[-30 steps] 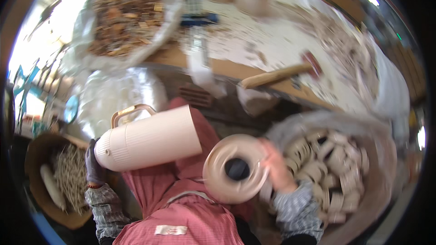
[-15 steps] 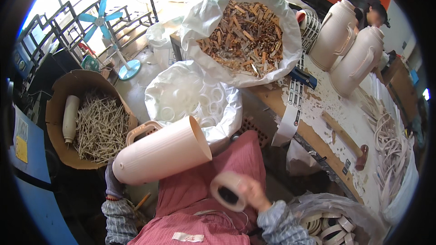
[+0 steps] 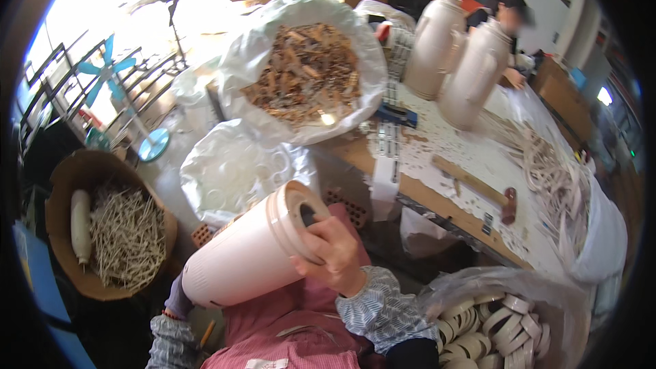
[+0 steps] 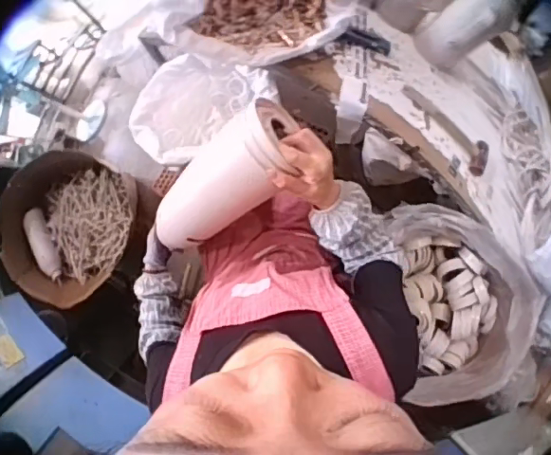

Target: The person sits on the floor and assembles cylindrical containers by attaching handles and applying adhesive tape to the body. The person repeatedly picks up containers, attaches handles, and wraps tape around the containers.

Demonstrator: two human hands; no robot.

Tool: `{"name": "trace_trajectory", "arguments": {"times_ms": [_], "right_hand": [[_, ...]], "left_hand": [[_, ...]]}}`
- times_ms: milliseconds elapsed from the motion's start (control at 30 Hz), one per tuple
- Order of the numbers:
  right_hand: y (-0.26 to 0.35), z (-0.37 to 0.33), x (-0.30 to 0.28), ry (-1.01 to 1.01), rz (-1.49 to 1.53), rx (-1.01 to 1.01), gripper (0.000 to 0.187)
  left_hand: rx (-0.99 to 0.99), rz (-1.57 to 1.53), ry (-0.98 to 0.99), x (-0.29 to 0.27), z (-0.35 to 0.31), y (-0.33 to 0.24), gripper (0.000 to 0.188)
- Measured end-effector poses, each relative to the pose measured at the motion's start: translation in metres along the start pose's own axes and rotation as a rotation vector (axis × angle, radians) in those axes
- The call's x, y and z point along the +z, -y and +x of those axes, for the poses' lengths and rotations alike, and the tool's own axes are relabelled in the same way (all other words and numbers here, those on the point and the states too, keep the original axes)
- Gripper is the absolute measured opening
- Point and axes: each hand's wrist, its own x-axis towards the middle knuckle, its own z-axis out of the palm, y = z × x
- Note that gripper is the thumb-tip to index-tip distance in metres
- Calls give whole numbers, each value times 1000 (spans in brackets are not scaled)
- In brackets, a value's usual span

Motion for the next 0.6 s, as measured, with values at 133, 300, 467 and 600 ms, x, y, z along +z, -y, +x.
{"name": "trace_trajectory", "arguments": {"times_ms": [133, 300, 467, 600], "right_hand": [[-1, -23, -9, -7, 11, 36, 42], [-18, -46, 5, -339, 317, 573, 37], [-41, -49, 4, -632, 676, 820, 35], [-27, -37, -36, -591, 439, 618, 31]], "left_hand": [[-346, -1396, 43, -10, 25, -41, 54], [-281, -855, -837, -64, 56, -95, 40], [-193, -765, -566, -54, 102, -94, 38], [-170, -765, -444, -34, 116, -84, 36]]}}
